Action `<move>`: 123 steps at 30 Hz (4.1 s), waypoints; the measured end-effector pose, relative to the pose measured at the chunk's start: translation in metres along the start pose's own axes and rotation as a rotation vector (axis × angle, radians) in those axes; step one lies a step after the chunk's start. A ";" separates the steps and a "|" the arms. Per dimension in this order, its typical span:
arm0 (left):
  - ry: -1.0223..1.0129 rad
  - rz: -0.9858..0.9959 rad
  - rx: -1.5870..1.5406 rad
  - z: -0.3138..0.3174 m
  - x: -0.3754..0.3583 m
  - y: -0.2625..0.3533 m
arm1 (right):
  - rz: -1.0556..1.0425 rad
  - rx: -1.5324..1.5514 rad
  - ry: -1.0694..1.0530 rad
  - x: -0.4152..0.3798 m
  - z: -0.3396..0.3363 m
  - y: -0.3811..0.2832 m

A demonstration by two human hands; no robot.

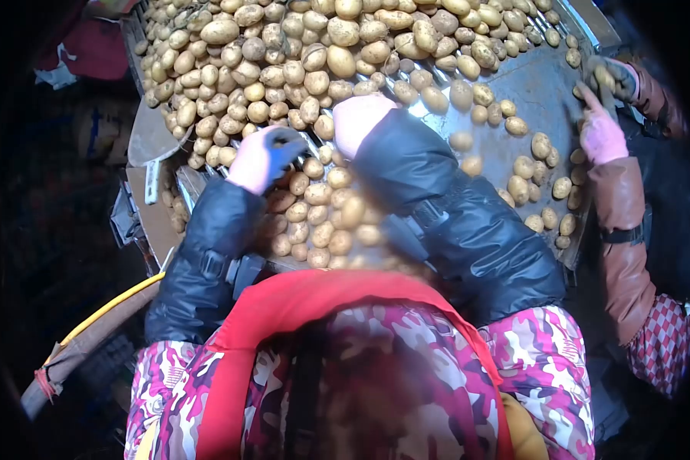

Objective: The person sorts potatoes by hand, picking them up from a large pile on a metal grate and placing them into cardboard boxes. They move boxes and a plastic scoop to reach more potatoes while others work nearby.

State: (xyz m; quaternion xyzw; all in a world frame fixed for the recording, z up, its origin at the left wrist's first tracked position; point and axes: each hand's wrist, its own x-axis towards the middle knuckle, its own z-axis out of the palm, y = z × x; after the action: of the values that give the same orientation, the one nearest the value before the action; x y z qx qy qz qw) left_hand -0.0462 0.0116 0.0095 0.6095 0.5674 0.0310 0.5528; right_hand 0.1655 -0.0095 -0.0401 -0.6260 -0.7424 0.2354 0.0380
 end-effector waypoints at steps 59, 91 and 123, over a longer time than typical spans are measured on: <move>0.591 -0.225 -0.969 0.029 -0.291 -0.312 | -0.022 0.735 -0.293 -0.093 -0.001 -0.142; 0.551 0.585 -0.746 0.026 -0.208 -0.206 | 0.350 1.922 -0.552 -0.095 0.046 -0.099; 0.711 0.412 -0.852 -0.134 -0.254 -0.353 | 0.562 1.700 -0.259 -0.140 0.062 -0.039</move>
State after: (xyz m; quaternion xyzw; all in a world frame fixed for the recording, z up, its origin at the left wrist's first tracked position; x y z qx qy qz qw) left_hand -0.4574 -0.1773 -0.0385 0.3836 0.5253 0.5652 0.5074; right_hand 0.1382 -0.1654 -0.0466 -0.5136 -0.1362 0.7738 0.3448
